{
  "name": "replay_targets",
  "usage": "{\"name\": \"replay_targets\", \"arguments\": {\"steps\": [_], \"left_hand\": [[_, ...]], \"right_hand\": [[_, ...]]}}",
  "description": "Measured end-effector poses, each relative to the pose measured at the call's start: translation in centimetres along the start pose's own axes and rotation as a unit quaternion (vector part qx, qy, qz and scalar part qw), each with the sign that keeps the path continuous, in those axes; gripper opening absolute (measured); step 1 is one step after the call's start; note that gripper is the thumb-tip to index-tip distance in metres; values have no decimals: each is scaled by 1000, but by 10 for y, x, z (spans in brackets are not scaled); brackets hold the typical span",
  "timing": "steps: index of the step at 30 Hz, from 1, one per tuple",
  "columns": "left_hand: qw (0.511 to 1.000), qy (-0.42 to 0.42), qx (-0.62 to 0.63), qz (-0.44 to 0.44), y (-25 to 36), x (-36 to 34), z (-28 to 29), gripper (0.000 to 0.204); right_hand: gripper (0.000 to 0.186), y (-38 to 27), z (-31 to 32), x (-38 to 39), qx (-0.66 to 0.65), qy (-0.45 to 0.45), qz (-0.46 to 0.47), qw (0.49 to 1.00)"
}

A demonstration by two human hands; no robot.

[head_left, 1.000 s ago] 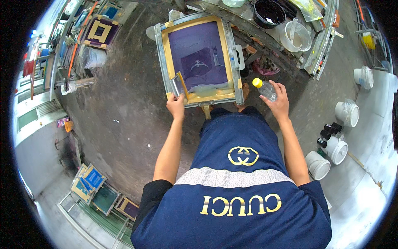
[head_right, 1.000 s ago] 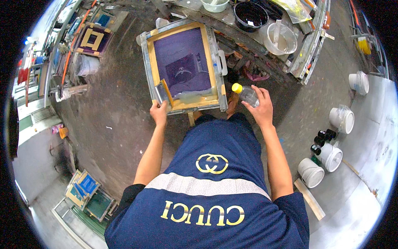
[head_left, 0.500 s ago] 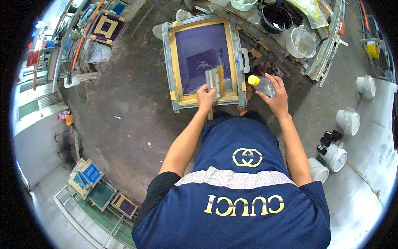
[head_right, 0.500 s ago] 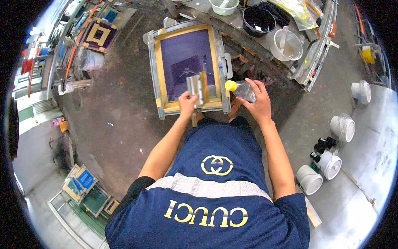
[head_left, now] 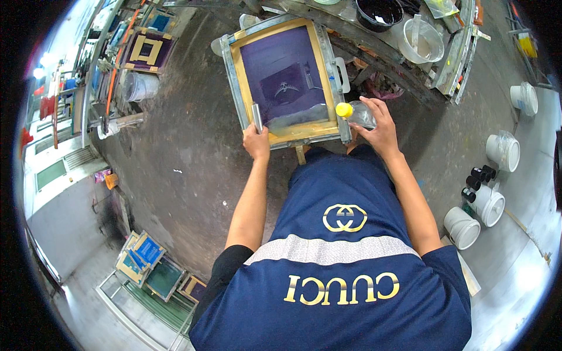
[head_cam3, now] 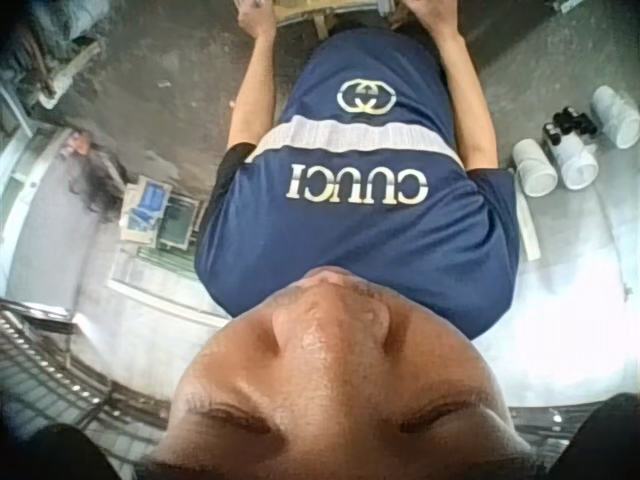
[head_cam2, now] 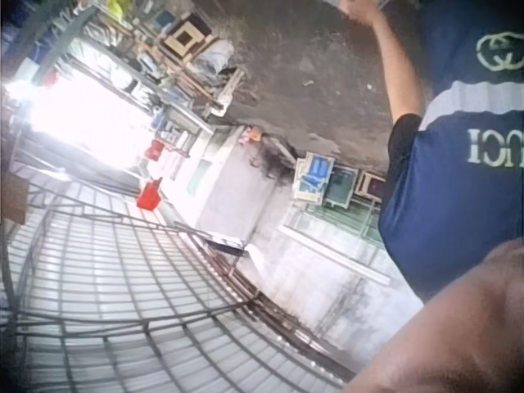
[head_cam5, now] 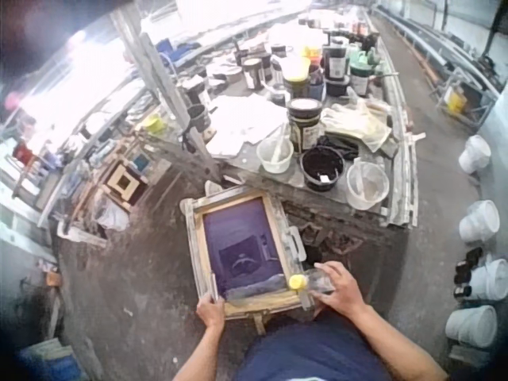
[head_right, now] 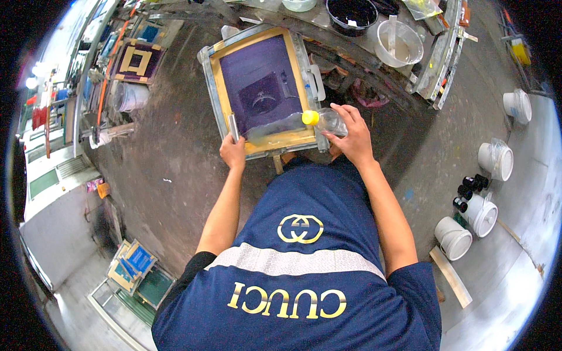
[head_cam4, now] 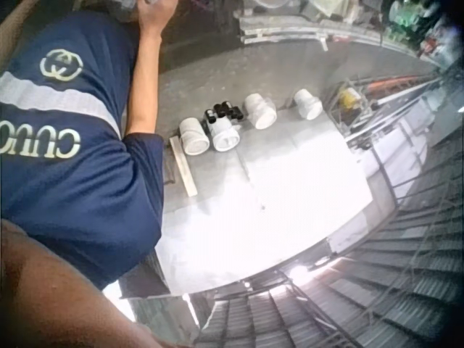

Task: The person uses a squeegee to pull purple ink across a screen-printing frame, repeatedly clearing the mesh to deposit ink onto a garment below. The person then lifts the frame, walks to a workbench, and pours a liquid from a bottle onto the squeegee before returning to the printing station.

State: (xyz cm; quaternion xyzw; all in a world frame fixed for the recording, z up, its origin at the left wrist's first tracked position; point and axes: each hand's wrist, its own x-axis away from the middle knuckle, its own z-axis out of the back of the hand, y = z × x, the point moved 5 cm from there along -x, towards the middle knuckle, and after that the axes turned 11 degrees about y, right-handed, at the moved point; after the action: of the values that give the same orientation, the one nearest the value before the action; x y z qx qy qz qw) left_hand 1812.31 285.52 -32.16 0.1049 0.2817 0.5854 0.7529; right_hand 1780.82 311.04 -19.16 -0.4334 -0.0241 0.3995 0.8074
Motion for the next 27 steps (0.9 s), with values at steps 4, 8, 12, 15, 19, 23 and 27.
{"name": "replay_targets", "arguments": {"steps": [4,8,12,15,19,23,27], "left_hand": [[982,-91,124,106,28,4,-15,27],[983,-94,108,113,26,-8,1,26],[996,-82,37,-13,5,-9,8,21],[989,-114,42,-85,11,6,9,29],[970,-150,73,-174,60,36,-5,53],[953,-185,77,-228,118,38,-36,55],[887,-230,61,-396,126,39,-32,53]], "right_hand": [[73,3,-1,0,4,4,-4,1000],[74,2,7,-4,15,9,-3,1000],[75,11,14,-3,20,13,-1,1000],[75,12,18,-1,27,12,-10,1000],[76,12,20,1,25,14,-25,999],[76,6,10,-3,10,3,-9,1000],[75,-3,6,-13,20,-12,16,1000]]}}
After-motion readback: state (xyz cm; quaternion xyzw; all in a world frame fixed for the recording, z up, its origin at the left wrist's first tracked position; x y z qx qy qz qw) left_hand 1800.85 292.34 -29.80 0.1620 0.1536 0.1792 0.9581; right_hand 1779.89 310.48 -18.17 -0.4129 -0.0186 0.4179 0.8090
